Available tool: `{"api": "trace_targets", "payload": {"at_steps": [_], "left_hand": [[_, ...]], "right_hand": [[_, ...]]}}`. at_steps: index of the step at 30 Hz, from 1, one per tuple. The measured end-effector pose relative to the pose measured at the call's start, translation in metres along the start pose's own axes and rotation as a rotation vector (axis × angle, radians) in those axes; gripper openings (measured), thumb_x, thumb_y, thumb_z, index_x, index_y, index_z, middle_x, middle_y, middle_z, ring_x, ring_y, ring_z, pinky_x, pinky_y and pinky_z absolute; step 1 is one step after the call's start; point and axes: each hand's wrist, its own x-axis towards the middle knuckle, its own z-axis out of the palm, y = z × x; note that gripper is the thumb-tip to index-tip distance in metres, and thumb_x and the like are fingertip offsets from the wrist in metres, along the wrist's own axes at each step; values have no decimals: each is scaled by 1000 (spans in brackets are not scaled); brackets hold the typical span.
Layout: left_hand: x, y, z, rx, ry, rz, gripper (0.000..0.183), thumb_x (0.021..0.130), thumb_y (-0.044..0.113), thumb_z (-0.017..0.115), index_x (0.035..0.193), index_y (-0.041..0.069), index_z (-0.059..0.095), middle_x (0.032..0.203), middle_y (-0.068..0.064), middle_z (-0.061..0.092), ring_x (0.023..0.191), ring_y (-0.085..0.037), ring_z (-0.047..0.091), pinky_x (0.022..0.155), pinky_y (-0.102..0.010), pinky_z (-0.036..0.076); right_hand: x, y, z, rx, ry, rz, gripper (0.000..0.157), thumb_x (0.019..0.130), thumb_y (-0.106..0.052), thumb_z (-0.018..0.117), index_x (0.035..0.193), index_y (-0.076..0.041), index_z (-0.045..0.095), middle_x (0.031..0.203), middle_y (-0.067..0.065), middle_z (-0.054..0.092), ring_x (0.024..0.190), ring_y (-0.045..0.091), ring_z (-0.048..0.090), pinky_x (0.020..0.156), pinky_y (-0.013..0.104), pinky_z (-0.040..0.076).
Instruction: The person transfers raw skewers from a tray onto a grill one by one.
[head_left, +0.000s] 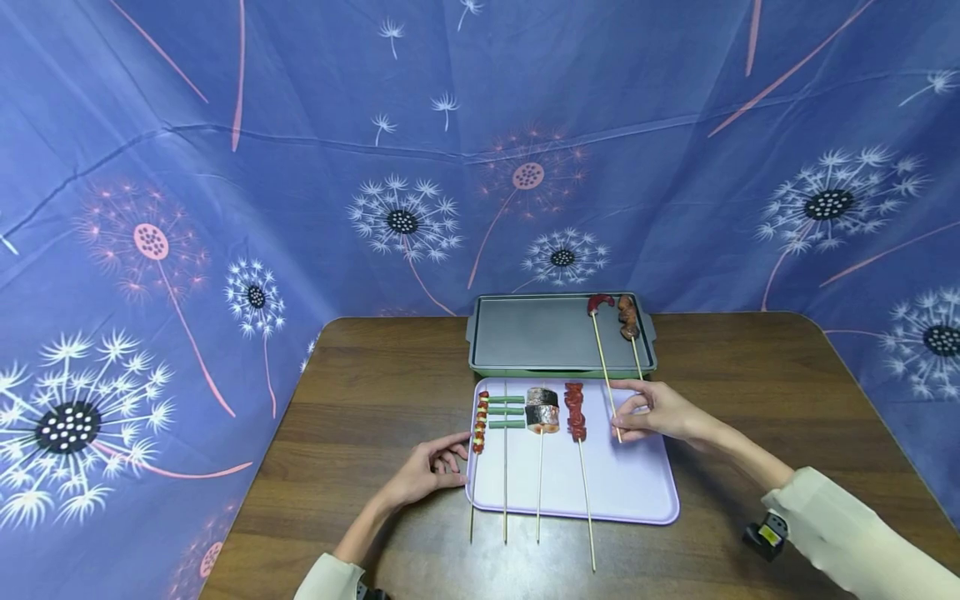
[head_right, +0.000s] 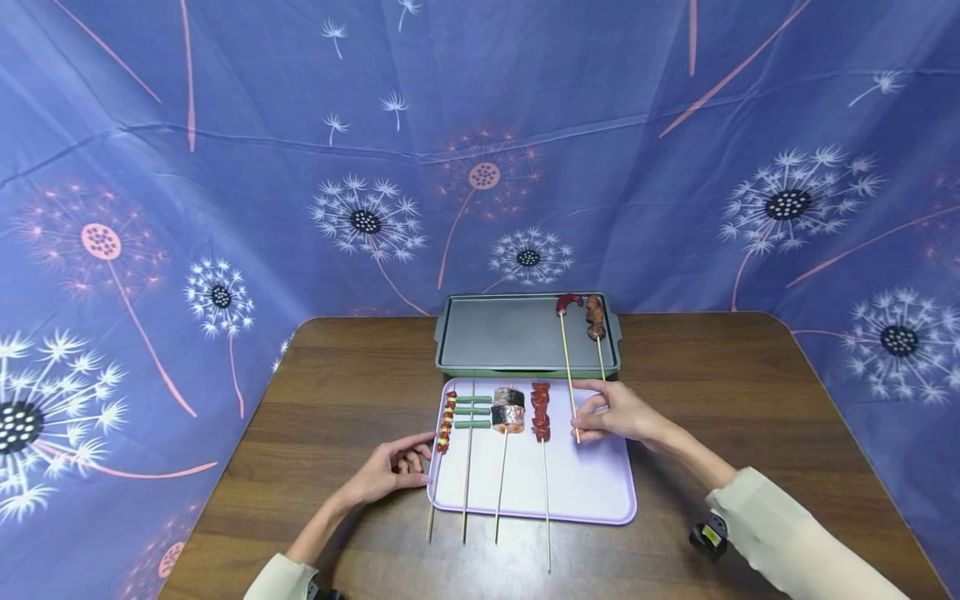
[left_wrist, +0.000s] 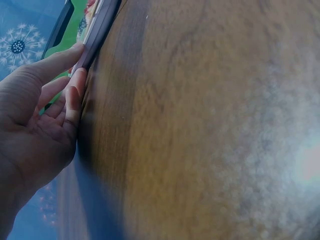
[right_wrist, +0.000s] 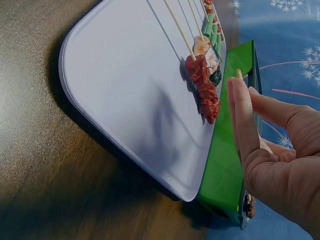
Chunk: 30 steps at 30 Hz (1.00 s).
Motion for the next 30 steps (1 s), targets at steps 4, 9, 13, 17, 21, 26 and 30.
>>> {"api": "trace_targets", "payload": {"at_steps": [4,9,13,17,21,26,30], "left_hand": [[1,2,0,-1,0,4,67,82,1,81,143,-7,53,113,-30,64,80,-1,58,64,-12,44],[0,3,-1,3,4,2,67,82,0,81,143,-6,52,113,-30,64,81,-1,58,65,-12,44],[0,3,-2,5,-1,4,67,83,0,80,144,-6,52,113,-30,64,81,-1,58,65,-12,45],[-1,4,-3,4,-7,2,67,83,0,80,144,-7,51,113,-29,64,82,-2,59,66,-13,45],[-4,6,-1,-12,-6,-23,69,83,-1,79,145,-6,50,115,-29,63,82,-2,59,67,-12,45],[-8,4,1,-12,5,-21,68,83,0,80,145,-5,51,115,-29,64,82,-2,59,67,-12,44],[-4,4,2,-12,-4,-3,67,84,1,80,144,-6,52,114,-30,64,83,-4,59,67,-12,44]], "right_hand": [[-6,0,-2,-16,-9,-44,75,95,3,64,150,22,18,96,23,72,83,19,76,78,39,62],[-20,1,-2,-17,-55,-108,67,98,4,60,146,26,20,96,23,74,87,19,77,77,43,62],[-32,4,1,1,-96,-152,64,100,3,57,144,29,18,98,13,76,88,16,77,76,42,62],[-42,8,8,13,-121,-197,61,101,2,55,142,29,20,99,1,77,90,16,76,75,42,62],[-50,12,18,35,-151,-222,58,102,1,55,141,30,23,99,-4,77,90,15,76,75,45,62],[-57,20,37,91,-203,-248,54,103,1,53,140,29,26,103,2,77,91,16,76,75,45,62],[-65,36,53,173,-220,-206,54,104,-1,53,141,27,26,106,10,75,94,17,75,78,39,62]]}}
